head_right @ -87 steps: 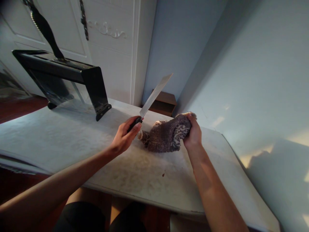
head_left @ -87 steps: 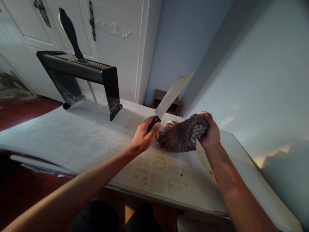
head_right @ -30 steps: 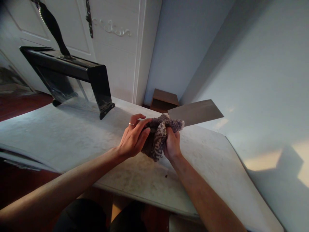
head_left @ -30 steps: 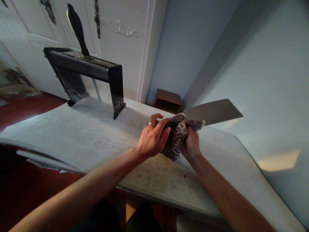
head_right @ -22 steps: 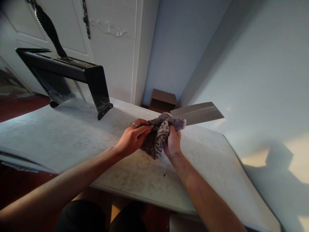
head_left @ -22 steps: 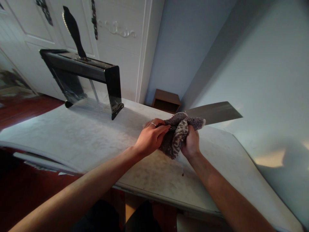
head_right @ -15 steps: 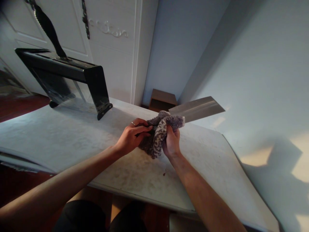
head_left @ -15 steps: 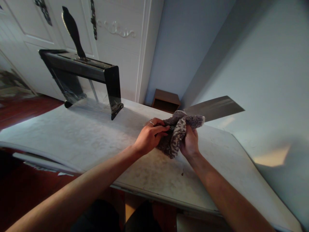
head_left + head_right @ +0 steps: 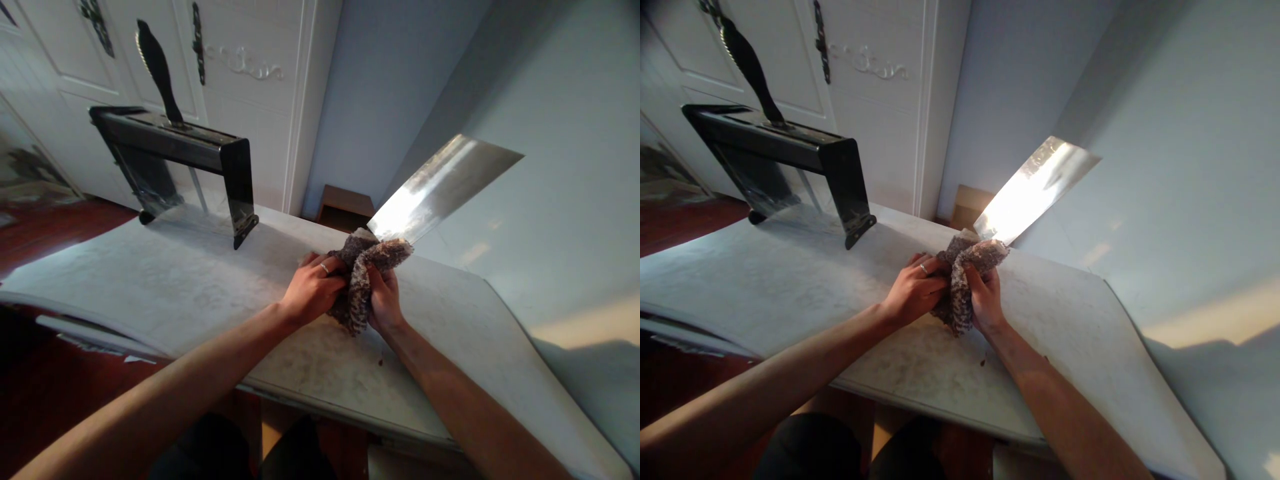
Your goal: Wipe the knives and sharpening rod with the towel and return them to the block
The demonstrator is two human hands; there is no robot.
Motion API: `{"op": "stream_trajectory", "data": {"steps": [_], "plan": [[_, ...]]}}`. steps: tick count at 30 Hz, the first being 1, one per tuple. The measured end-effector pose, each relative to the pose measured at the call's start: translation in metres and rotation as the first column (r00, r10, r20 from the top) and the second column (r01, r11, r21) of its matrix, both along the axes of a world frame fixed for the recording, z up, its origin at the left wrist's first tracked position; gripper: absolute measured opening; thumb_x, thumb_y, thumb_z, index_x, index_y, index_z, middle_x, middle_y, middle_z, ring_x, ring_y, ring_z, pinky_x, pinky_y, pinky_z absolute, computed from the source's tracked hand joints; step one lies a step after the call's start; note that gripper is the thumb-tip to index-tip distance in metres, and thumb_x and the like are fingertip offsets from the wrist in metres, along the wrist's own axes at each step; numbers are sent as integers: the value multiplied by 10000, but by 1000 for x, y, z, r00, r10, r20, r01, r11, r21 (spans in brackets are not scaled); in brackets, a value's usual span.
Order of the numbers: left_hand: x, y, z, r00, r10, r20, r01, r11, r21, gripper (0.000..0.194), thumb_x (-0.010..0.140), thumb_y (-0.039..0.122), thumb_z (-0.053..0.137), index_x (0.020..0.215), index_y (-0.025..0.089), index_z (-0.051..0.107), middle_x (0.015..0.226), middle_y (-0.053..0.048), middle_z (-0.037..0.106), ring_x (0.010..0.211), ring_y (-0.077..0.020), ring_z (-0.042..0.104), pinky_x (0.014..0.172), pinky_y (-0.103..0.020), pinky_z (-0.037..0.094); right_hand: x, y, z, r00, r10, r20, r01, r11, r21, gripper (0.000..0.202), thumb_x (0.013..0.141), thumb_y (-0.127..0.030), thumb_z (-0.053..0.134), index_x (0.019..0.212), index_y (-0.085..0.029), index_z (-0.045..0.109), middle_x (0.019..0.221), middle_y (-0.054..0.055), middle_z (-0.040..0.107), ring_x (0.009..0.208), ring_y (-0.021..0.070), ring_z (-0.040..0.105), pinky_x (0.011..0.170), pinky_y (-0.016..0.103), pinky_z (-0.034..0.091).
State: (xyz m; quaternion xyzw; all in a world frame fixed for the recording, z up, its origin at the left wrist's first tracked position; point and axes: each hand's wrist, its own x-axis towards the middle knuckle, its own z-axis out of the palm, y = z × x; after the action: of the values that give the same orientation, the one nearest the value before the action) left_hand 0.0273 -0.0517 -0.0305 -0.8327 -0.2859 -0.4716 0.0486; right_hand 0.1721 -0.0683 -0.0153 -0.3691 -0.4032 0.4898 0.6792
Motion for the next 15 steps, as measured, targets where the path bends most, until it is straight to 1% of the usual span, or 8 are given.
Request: {"op": "stream_trajectory", "data": {"steps": [3,7,9,11,13,15], "plan": [[2,-2,2,997,67,-46,-65,997,44,236,855,120,567,652,204,653,874,-34,668,814,-174,574,791,-326,415,-1,1,-4,999,-39,35,38,999,33,361,653,-414,814,905,-225,640,815,-29,689,701,144,608,684,294,510],[5,-5,2,984,157,-88,-157,988,11,83,844,148,566,838,192,637,869,-53,633,825,-208,578,811,-349,426,0,2,-7,991,-85,104,75,992,101,353,719,-402,774,995,-232,632,919,-22,686,810,147,609,805,308,498],[5,-7,1,983,166,-77,-168,986,-21,123,831,160,580,945,186,618,902,-57,629,856,-218,590,841,-360,428,1,2,-6,985,-110,132,94,989,116,332,738,-409,756,987,-225,635,918,-20,681,810,145,603,792,303,493],[6,-8,0,985,164,-58,-166,985,-47,206,814,170,602,1019,181,594,935,-62,627,886,-223,598,862,-361,428,0,3,-5,980,-131,149,116,987,108,307,745,-418,745,946,-211,642,869,-20,672,768,139,590,730,288,486],[7,-9,0,987,152,-56,-156,986,-66,257,797,176,625,1049,172,577,956,-67,626,899,-225,603,869,-360,429,0,3,-3,977,-151,151,140,987,83,294,745,-429,739,898,-197,641,813,-22,656,720,133,574,666,275,470],[8,-9,1,988,135,-75,-141,987,-81,279,787,185,641,1056,171,571,966,-69,627,905,-232,606,872,-366,430,-1,4,-2,975,-173,140,166,984,60,291,743,-433,736,870,-192,635,783,-24,642,696,131,564,644,274,460]]}}
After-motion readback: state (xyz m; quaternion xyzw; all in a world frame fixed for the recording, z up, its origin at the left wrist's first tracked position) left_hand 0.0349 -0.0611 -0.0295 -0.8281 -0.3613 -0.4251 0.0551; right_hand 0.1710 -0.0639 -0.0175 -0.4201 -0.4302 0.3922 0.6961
